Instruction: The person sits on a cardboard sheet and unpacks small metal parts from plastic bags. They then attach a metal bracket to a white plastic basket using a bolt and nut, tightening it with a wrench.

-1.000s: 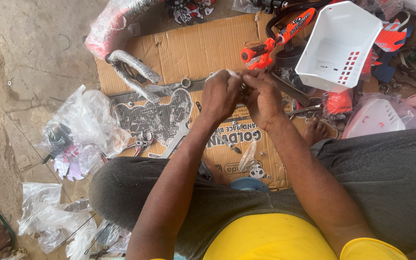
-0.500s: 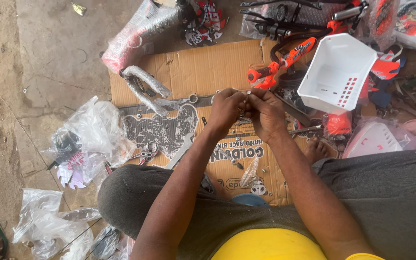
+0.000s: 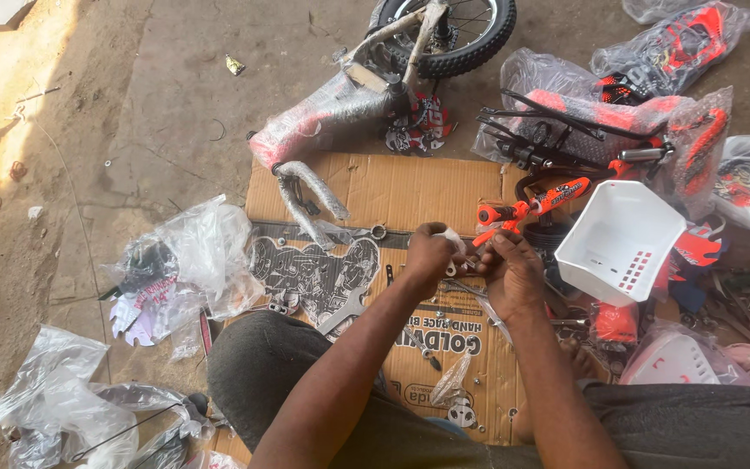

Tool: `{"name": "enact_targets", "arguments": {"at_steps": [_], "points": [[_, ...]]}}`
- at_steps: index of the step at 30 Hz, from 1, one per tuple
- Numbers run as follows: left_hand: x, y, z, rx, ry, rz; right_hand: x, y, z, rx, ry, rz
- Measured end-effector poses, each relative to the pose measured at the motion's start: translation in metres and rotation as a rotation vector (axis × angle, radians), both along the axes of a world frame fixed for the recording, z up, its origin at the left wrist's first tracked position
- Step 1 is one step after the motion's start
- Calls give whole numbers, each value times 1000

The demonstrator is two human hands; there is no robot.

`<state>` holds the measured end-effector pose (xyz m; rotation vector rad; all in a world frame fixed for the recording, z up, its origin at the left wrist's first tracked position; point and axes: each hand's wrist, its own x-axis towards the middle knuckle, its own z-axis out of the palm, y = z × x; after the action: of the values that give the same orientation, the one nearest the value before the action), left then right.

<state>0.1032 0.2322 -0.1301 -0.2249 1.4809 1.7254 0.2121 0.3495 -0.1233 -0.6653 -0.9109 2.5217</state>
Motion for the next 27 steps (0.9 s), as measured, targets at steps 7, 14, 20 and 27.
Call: {"name": "enact_targets", "arguments": {"at_steps": [7,14,20,27], "points": [[4,-6,20,6,-38,-52,-3,-2,-2,60,-154,71],[-2,-2,8,-31,28,52,-3,-2,-5,164,-284,8],[13,6,8,101,123,-149,-6,-5,0,263,-229,40],[14,0,28,-33,404,-209,-5,1,-7,229,-233,80]]}}
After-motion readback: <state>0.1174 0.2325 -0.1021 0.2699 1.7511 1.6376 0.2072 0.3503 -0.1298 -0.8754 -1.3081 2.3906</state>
